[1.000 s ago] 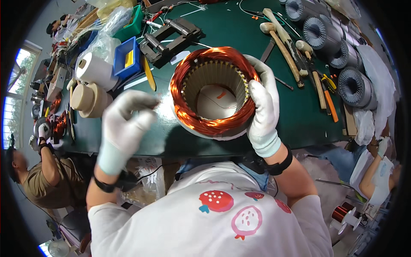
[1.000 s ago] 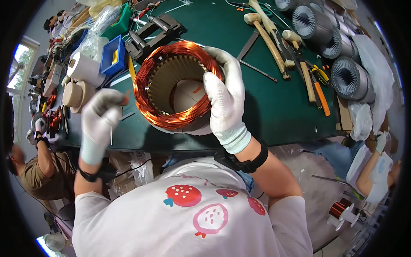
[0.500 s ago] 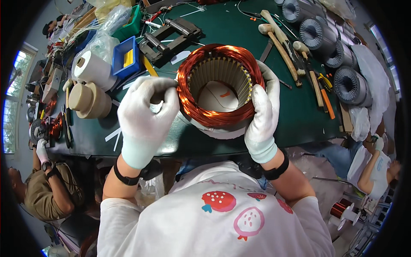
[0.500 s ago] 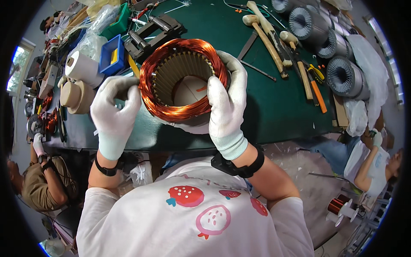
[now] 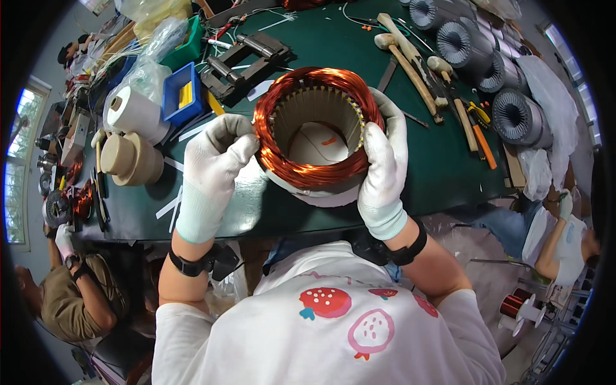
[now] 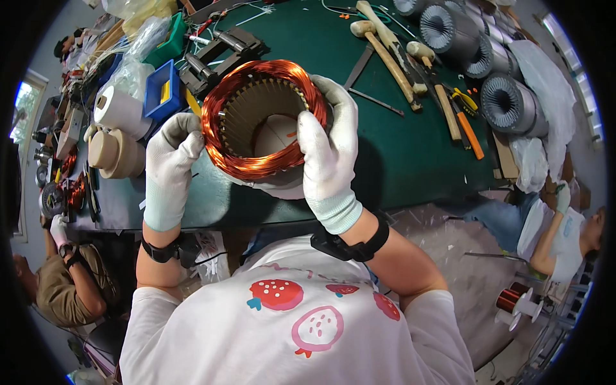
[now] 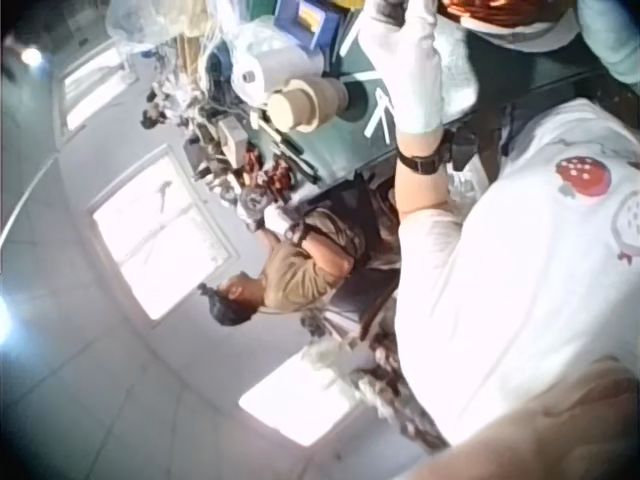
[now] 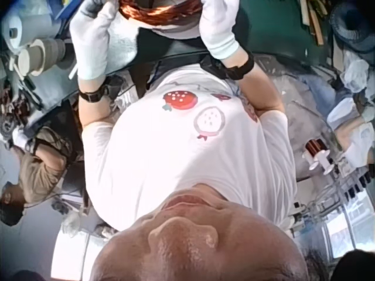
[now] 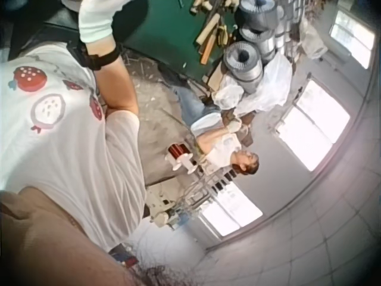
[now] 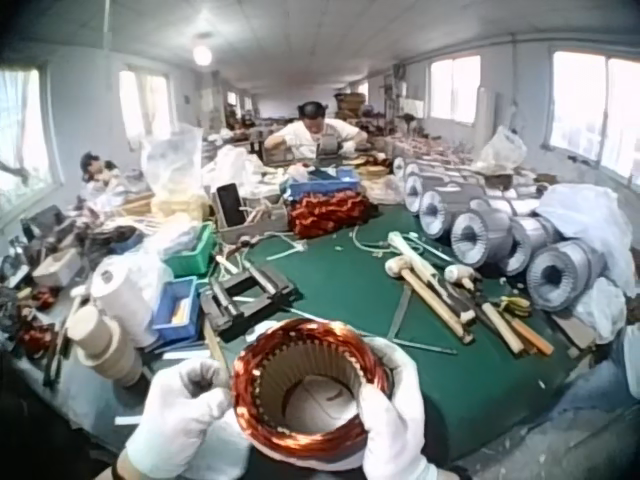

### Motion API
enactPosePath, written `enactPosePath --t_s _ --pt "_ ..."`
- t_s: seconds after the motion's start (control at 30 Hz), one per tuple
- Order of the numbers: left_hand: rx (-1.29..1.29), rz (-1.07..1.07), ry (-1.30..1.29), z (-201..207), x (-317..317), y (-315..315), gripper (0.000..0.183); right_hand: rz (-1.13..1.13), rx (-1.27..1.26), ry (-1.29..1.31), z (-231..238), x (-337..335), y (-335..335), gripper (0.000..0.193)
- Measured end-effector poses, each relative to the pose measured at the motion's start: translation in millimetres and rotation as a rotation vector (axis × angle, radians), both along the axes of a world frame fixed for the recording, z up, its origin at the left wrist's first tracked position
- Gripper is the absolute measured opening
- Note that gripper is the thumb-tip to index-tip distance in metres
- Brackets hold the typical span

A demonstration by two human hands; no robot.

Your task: Adjusting copper windings inside a motor stator using a mallet and metal wedges to ensure proper seating.

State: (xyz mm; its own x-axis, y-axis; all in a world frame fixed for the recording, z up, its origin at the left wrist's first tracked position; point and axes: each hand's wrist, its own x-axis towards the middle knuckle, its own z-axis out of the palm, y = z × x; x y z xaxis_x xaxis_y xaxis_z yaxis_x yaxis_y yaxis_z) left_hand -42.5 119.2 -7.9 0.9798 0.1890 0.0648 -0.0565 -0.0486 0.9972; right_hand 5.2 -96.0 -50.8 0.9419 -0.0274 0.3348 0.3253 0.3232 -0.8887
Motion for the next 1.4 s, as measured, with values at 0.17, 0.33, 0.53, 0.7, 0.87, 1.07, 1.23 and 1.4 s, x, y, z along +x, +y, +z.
enactPosePath --t_s 0.17,0.33,0.53,0.7,0.87,1.07,1.23,1.4 --pt "0.804 -0.269 -0.566 19 -49 -18 0.013 -0.026 -0.098 0.005 3 -1 0 0.051" --pt "0.414 0.186 -0.217 -3 -34 -7 0.027 -0.051 0.041 0.016 -1 0 -3 0.044" --pt "-0.188 0.279 -0.456 -54 6 -74 0.059 -0.286 -0.151 -0.115 -3 1 7 0.044" --pt "-0.213 0.231 -0.436 -49 20 -81 0.053 -0.379 -0.232 -0.128 1 1 -2 0.047" --pt "-0.323 0.098 -0.396 -70 4 -18 0.022 0.075 -0.259 0.094 26 29 -84 0.04" --pt "0.243 0.194 -0.414 -42 14 -21 0.018 -0.585 -1.662 0.092 -27 141 -242 0.061" --pt "0.731 -0.051 -0.305 9 6 -9 0.011 -0.423 -1.678 0.168 -36 155 -296 0.052" --pt "0.345 -0.104 -0.141 -6 -15 33 0.013 -0.198 -0.941 0.372 6 107 -238 0.041"
